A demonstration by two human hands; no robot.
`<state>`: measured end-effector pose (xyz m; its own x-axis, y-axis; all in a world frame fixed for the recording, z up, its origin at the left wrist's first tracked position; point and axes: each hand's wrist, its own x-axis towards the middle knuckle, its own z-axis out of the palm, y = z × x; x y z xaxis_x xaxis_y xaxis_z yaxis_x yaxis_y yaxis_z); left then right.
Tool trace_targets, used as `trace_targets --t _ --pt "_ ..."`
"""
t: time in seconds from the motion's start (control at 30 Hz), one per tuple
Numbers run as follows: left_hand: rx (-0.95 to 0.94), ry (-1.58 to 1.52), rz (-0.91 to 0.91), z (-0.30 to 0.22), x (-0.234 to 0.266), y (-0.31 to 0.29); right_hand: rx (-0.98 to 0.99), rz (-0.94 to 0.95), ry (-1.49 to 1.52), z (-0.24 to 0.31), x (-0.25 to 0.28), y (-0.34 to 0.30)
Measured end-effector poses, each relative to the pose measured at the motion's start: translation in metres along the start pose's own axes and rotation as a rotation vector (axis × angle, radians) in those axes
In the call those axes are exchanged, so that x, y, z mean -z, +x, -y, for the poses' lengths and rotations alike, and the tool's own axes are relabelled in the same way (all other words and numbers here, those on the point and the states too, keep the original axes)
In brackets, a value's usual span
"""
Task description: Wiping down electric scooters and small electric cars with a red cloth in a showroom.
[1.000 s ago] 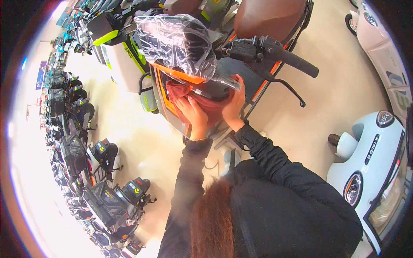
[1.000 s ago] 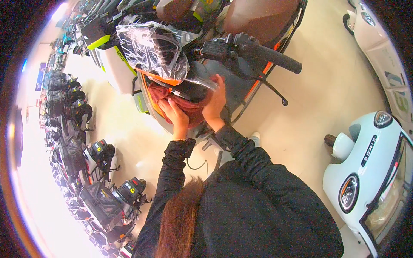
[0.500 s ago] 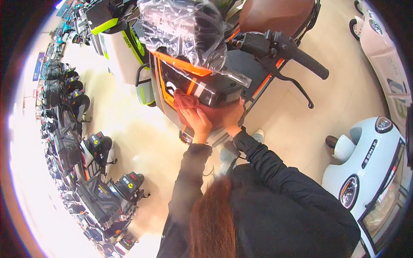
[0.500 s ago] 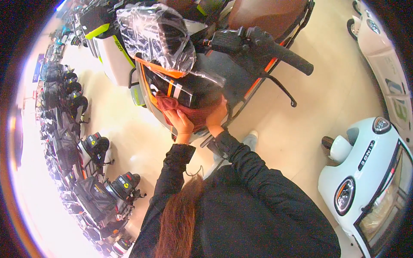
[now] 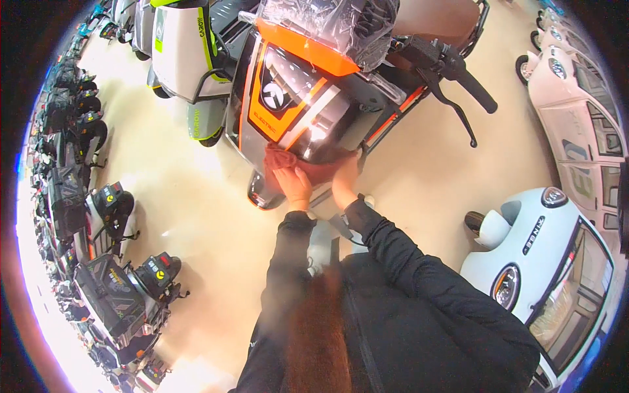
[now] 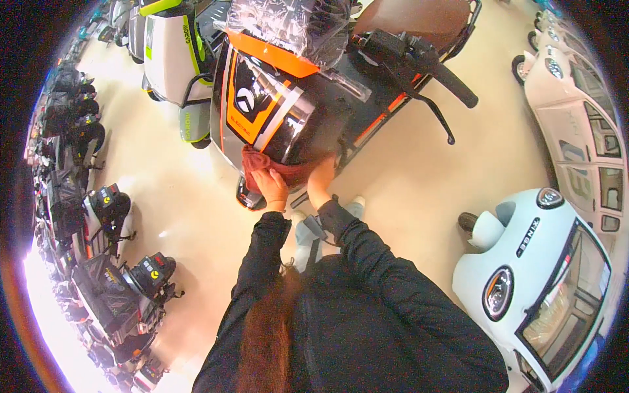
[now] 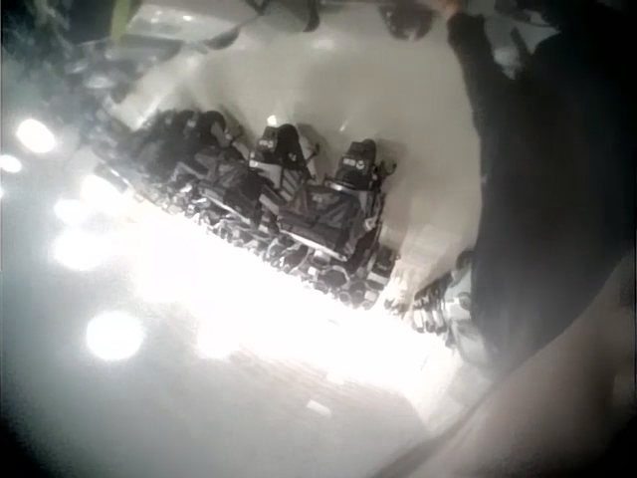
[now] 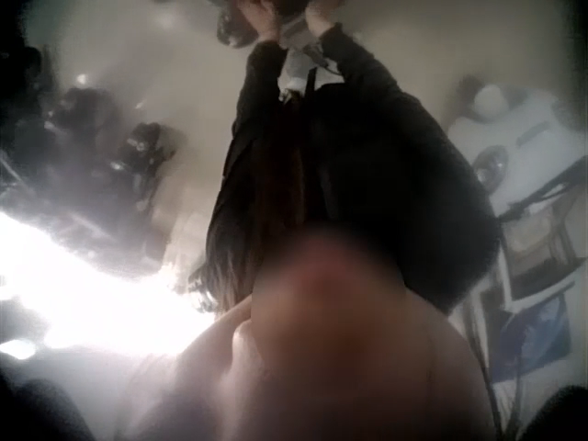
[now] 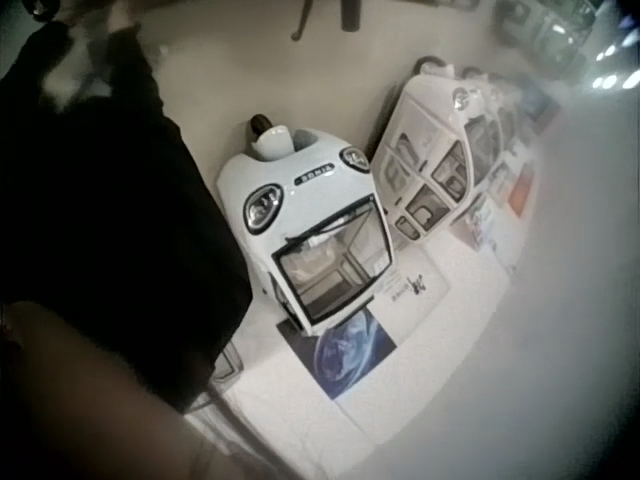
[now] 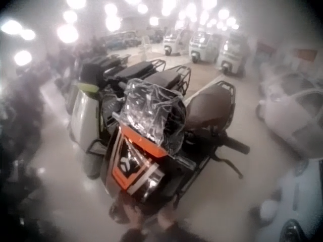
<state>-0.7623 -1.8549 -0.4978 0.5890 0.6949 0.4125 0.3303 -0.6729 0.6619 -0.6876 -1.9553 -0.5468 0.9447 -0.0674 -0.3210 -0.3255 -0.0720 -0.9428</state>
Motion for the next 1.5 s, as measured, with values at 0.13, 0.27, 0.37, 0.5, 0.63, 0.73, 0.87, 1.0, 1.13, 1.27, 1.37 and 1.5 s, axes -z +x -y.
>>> trace_targets --t 0.13,0.27,0.37,0.5,0.63,0.73,0.87,1.0,1.13,1.27,1.37,1.5 --pt "0.218 0.048 0.058 0.013 0.028 -0.038 0.224 -0.081 -0.309 0.009 0.004 -0.044" --pt "0.386 0.169 0.086 0.058 0.050 -0.072 0.147 0.250 -0.311 0.011 0.000 -0.101" --pt "0.589 -0.248 0.333 0.045 0.062 -0.068 -0.289 0.497 0.148 -0.001 0.001 -0.103" --pt "0.695 -0.176 0.111 0.069 0.096 -0.087 -0.218 0.718 0.072 0.023 0.000 -0.118" --pt "0.685 -0.256 0.018 0.070 0.117 -0.093 -0.197 0.508 0.117 0.041 0.026 -0.078" --pt "0.596 -0.433 0.164 0.040 0.112 -0.086 -0.124 0.315 0.230 0.050 0.063 -0.027" --pt "0.290 -0.275 0.504 0.015 0.082 -0.087 0.040 0.209 0.187 0.070 0.092 0.029" --pt "0.242 0.070 0.838 -0.034 0.043 -0.083 0.126 0.111 -0.130 0.060 0.109 0.049" --pt "0.280 0.304 0.934 -0.023 0.010 -0.102 0.232 0.290 -0.458 0.039 0.094 0.020" --pt "0.200 0.390 0.854 -0.006 -0.003 -0.113 0.718 0.211 -0.943 0.018 0.084 -0.007" --pt "0.226 0.411 0.840 0.000 0.009 -0.117 0.726 0.295 -1.032 0.026 0.081 -0.024" --pt "0.282 0.375 0.774 0.016 0.022 -0.137 0.709 0.469 -1.213 0.039 0.080 -0.055"
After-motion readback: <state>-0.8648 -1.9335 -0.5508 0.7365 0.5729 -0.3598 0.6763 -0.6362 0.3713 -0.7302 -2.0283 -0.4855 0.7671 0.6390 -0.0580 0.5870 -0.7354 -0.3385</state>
